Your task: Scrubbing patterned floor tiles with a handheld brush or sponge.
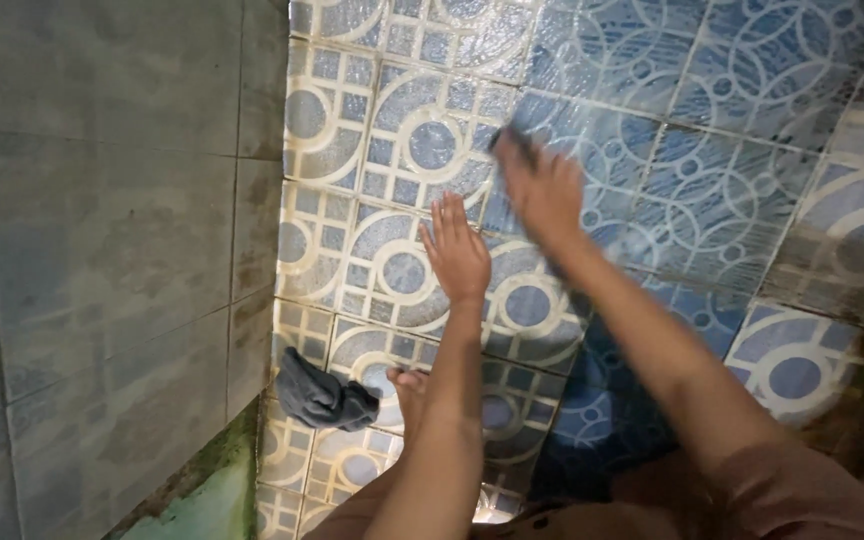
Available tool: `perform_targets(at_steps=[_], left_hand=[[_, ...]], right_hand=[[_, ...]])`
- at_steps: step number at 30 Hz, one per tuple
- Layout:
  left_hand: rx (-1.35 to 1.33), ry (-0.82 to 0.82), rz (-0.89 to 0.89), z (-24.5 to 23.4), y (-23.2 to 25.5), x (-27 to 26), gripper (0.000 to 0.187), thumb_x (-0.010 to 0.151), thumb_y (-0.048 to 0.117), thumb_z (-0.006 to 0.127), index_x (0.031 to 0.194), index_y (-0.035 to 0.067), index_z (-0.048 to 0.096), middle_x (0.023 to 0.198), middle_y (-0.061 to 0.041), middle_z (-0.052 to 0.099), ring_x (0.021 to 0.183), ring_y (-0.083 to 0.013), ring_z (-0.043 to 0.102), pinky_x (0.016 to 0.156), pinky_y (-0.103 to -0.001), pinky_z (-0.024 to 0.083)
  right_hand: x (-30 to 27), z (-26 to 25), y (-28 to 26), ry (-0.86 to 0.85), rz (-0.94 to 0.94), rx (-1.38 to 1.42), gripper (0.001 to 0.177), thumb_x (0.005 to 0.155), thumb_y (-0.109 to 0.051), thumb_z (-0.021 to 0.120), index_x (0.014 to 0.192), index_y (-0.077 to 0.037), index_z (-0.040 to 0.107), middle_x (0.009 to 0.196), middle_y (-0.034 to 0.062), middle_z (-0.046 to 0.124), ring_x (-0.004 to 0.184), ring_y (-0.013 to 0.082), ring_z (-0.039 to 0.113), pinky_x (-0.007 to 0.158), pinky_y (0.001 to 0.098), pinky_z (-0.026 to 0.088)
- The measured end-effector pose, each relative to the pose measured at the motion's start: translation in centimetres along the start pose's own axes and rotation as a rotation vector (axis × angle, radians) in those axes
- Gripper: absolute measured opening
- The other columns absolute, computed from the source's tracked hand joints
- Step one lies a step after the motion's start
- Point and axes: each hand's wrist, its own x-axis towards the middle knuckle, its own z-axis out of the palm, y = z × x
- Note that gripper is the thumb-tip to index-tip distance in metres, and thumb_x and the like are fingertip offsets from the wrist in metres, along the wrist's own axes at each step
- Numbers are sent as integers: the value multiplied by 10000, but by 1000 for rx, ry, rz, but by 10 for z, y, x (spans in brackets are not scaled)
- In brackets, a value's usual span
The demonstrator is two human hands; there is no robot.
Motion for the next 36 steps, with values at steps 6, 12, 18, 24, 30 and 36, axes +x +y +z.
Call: perform_targets(at_steps=[6,12,18,24,30,36], left_hand=[[-7,69,35,3,-1,0,547,992,147,458,1539,141,436,1613,-67,425,1516,-259,352,1240,-551,191],[25,127,153,13,-1,2,517,1025,185,454,1537,111,435,1596,-116,437,1493,-313,390,1211,-606,217],[2,84,274,23,8,14,523,1023,209,464,1542,143,458,1596,-56,454,1504,-257,382,1233,-553,220],[15,29,263,16,13,15,512,1041,216,461,1548,146,441,1602,-57,444,1513,-253,368,1233,-551,235],[5,-102,280,7,21,23,531,1065,249,389,1579,113,380,1657,-33,347,1556,-257,274,1276,-524,138],[-48,46,300,15,31,30,503,1032,219,462,1520,100,482,1593,-99,456,1485,-296,408,1207,-573,240]], right_hand=[[-44,-44,25,135,-176,-42,399,1041,-401,567,1437,-397,619,1215,104,622,883,322,601,767,426,463],[20,-36,166,265,282,-308,400,1157,-388,482,1550,-337,535,1148,117,553,914,304,531,708,403,444],[-53,-45,22,7,338,110,493,1069,-463,588,1250,-18,697,952,295,636,794,457,629,673,549,465],[-27,-170,9,-166,616,657,389,881,-461,729,965,-87,795,661,199,680,589,401,676,515,464,448],[-71,-57,222,365,514,-395,387,1175,-410,451,1535,-289,526,1196,215,587,926,404,556,789,511,482],[-32,-124,9,-31,849,472,441,960,-498,630,1002,-87,783,757,232,719,709,472,697,539,575,460]])
